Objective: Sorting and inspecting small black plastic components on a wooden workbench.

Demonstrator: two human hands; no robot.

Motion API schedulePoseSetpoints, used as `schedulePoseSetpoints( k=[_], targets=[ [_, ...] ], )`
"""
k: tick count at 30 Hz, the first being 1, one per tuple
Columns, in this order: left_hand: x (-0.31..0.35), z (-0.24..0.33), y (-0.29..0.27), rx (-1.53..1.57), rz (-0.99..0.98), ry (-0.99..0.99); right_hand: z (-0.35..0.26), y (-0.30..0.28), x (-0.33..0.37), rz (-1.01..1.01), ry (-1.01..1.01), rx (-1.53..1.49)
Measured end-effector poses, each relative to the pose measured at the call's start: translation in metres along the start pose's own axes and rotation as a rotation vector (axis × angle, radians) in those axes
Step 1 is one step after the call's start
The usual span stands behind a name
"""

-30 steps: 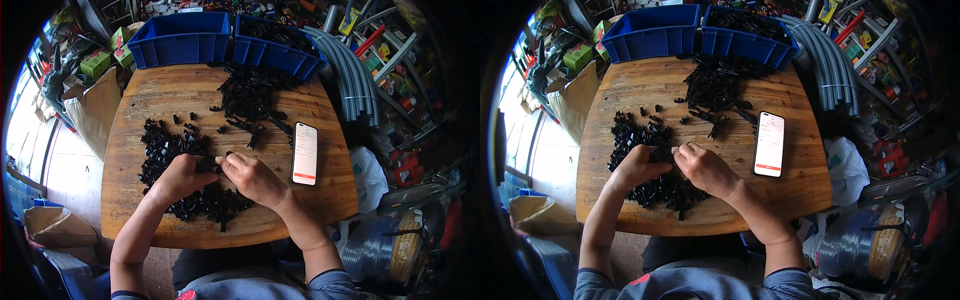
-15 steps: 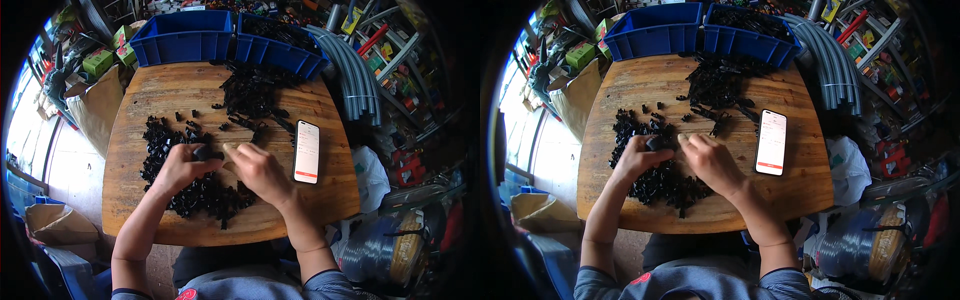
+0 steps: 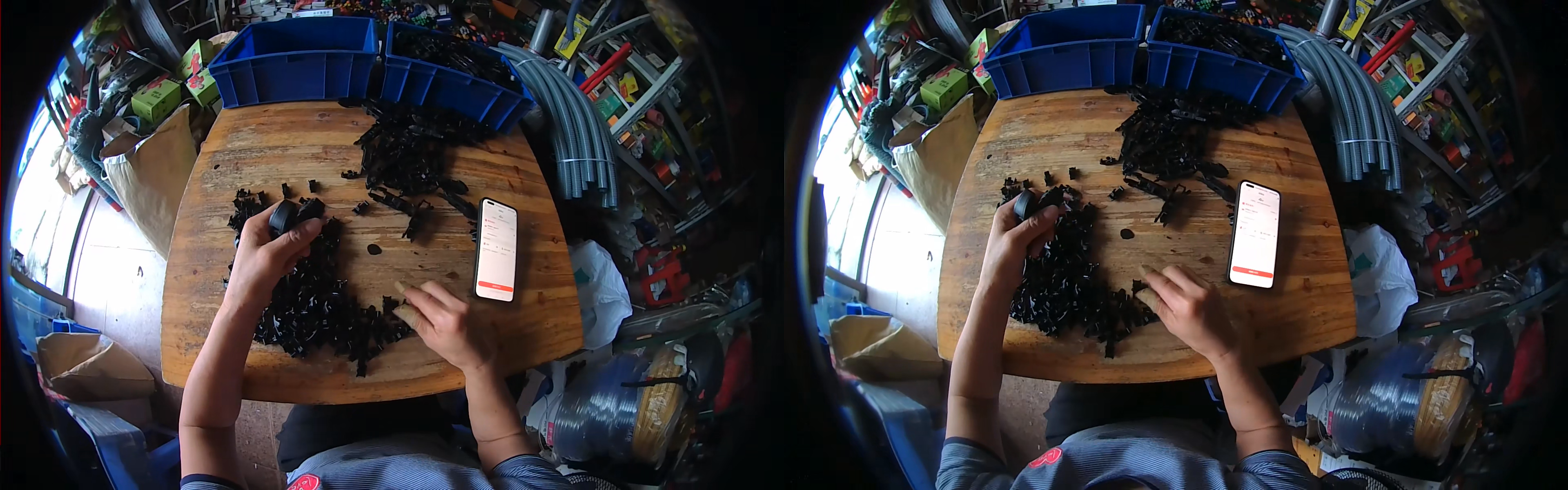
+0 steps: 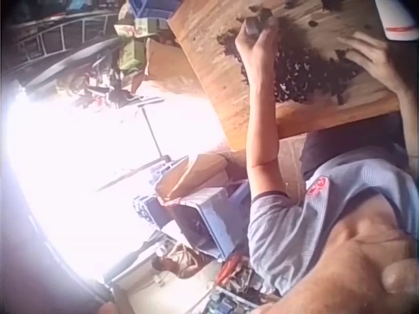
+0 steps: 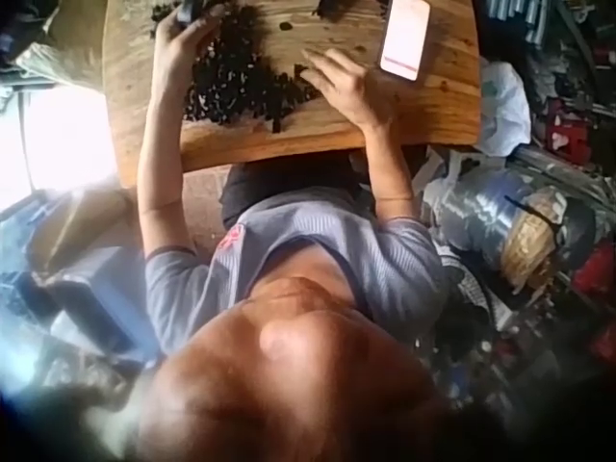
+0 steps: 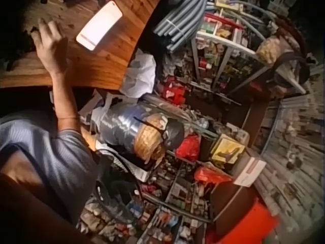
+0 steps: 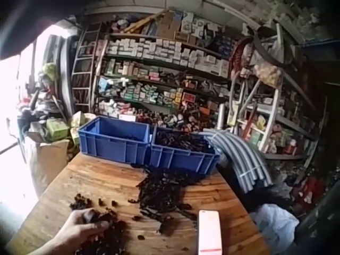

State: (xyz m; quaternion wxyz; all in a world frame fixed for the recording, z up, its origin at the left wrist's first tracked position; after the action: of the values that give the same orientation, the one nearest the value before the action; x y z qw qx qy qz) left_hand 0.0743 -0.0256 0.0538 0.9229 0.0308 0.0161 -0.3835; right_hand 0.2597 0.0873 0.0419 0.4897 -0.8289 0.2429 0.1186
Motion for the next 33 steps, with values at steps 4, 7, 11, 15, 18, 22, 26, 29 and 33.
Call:
schedulePoseSetpoints(
  k=[4,7,11,15,18,22,26,29,33],
  targets=[
    [-0.001,0.0,0.0,-0.002,-0.003,0.002,0.022,-0.024,0.004,0.076,0.116,0.049],
    [0.0,-0.001,0.0,-0.007,-0.005,-0.002,0.055,-0.046,0.013,0.176,0.245,0.043],
    [0.0,-0.005,0.0,-0.023,-0.01,-0.016,0.08,-0.086,0.015,0.295,0.298,0.121],
    [-0.001,-0.006,0.003,-0.043,-0.022,-0.029,0.118,-0.111,0.016,0.398,0.413,0.101],
    [-0.001,-0.006,0.005,-0.051,-0.029,-0.04,0.132,-0.116,0.018,0.453,0.422,0.086],
    [-0.002,-0.008,0.004,-0.056,-0.013,-0.021,0.146,-0.106,0.027,0.445,0.476,-0.16],
    [-0.003,-0.011,0.005,-0.075,-0.027,-0.031,0.143,-0.095,0.028,0.347,0.495,-0.126],
    [-0.002,-0.011,0.006,-0.109,-0.024,-0.026,0.145,-0.095,0.027,0.362,0.498,-0.116],
    [-0.002,-0.012,0.006,-0.099,-0.016,-0.031,0.15,-0.096,0.031,0.369,0.505,-0.084]
  ],
)
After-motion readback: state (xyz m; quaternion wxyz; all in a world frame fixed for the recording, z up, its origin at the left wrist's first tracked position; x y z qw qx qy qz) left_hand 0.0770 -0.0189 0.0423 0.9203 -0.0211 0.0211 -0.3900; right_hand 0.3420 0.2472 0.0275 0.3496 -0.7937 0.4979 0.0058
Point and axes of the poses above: each hand's wrist, its own x-axis away from the middle knuckle, its own y-axis out of the palm, z = x × y, the point moved 7 cm from there along -x, towards the middle knuckle, and after that the axes turned 6 degrees about y, right-handed, at the moved point
